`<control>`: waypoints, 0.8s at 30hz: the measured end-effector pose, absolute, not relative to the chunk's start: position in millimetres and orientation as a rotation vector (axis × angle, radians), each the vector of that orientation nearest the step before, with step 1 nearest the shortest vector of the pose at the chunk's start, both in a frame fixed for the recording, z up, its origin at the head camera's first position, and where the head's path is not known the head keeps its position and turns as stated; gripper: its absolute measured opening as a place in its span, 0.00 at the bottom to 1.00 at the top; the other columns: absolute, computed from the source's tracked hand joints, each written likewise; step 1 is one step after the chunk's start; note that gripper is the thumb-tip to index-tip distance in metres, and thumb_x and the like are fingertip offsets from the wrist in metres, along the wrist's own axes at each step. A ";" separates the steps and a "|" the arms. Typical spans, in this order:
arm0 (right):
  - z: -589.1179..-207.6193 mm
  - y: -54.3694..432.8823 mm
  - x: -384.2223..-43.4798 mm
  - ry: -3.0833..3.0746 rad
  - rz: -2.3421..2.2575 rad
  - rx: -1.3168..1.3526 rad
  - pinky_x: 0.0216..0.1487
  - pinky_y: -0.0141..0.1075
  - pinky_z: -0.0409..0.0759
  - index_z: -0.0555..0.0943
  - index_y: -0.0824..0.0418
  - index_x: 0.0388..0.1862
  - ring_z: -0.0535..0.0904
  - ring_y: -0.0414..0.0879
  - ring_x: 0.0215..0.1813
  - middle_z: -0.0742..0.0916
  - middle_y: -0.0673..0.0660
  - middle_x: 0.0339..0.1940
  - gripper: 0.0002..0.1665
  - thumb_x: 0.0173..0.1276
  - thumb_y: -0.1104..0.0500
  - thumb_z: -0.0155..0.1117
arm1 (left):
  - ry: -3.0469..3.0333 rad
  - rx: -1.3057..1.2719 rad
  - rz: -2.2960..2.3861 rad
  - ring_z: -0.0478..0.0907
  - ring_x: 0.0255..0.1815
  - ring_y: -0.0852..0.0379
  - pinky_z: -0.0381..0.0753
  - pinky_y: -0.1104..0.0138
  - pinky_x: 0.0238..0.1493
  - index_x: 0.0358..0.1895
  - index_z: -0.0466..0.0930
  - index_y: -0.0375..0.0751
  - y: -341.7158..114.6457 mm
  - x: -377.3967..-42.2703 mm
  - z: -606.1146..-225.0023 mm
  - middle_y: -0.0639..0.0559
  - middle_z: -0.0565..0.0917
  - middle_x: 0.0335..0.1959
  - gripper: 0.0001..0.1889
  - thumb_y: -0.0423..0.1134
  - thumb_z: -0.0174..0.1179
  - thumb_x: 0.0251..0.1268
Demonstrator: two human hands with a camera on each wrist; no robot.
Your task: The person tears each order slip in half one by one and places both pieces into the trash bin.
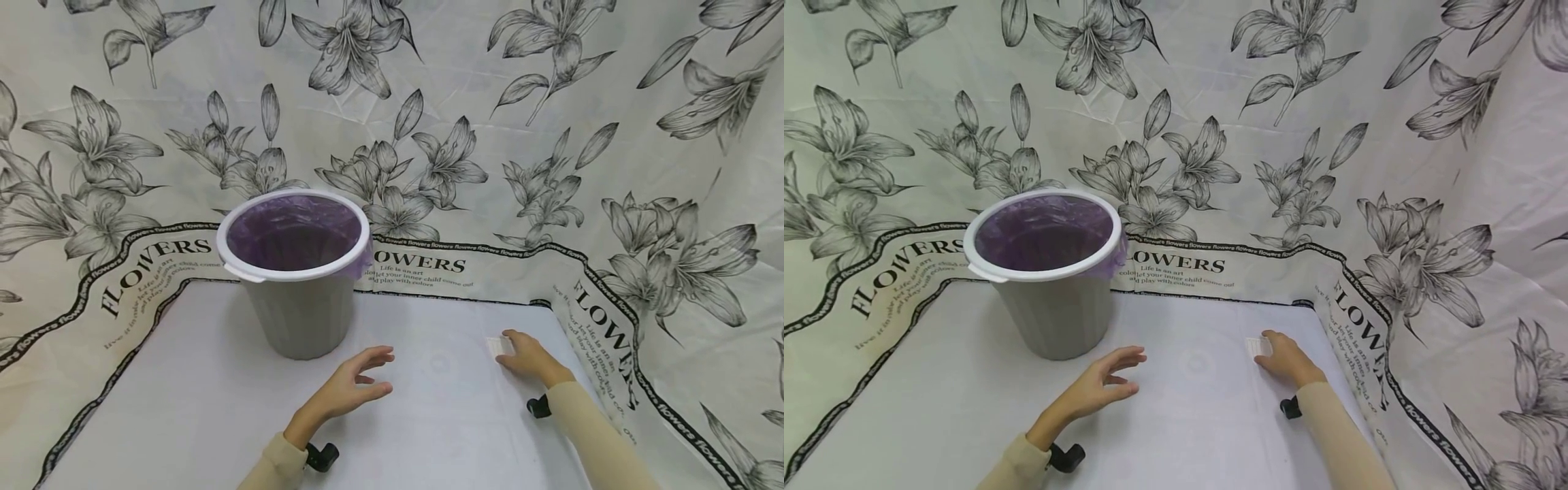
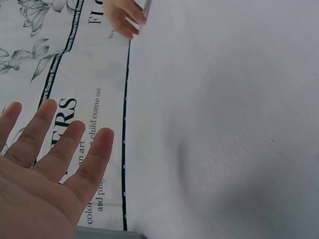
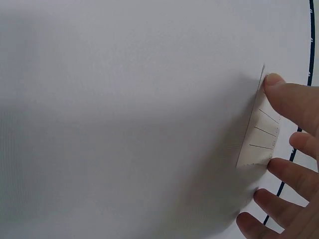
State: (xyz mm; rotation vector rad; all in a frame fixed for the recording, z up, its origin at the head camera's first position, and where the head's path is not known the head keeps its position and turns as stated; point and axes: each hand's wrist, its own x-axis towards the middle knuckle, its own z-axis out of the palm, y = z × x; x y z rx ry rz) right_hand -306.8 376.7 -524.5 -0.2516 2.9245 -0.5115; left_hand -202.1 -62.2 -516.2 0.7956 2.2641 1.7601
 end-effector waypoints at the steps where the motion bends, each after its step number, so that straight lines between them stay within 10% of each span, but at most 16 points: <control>1: -525.0 378.3 -307.5 2.924 -0.515 -0.238 0.72 0.66 0.66 0.67 0.76 0.72 0.68 0.77 0.71 0.74 0.80 0.69 0.43 0.69 0.52 0.71 | 2.262 0.790 1.757 0.71 0.75 0.45 0.78 0.48 0.65 0.76 0.66 0.56 -62.0 -201.9 -516.5 0.49 0.76 0.71 0.33 0.47 0.66 0.72; 24: -533.0 394.0 -306.4 2.995 -0.752 -0.096 0.56 0.60 0.77 0.80 0.73 0.56 0.79 0.65 0.51 0.83 0.73 0.49 0.25 0.71 0.55 0.68 | 2.323 0.734 1.739 0.75 0.70 0.43 0.79 0.49 0.62 0.74 0.70 0.56 -39.6 -210.3 -531.5 0.49 0.80 0.67 0.30 0.50 0.66 0.71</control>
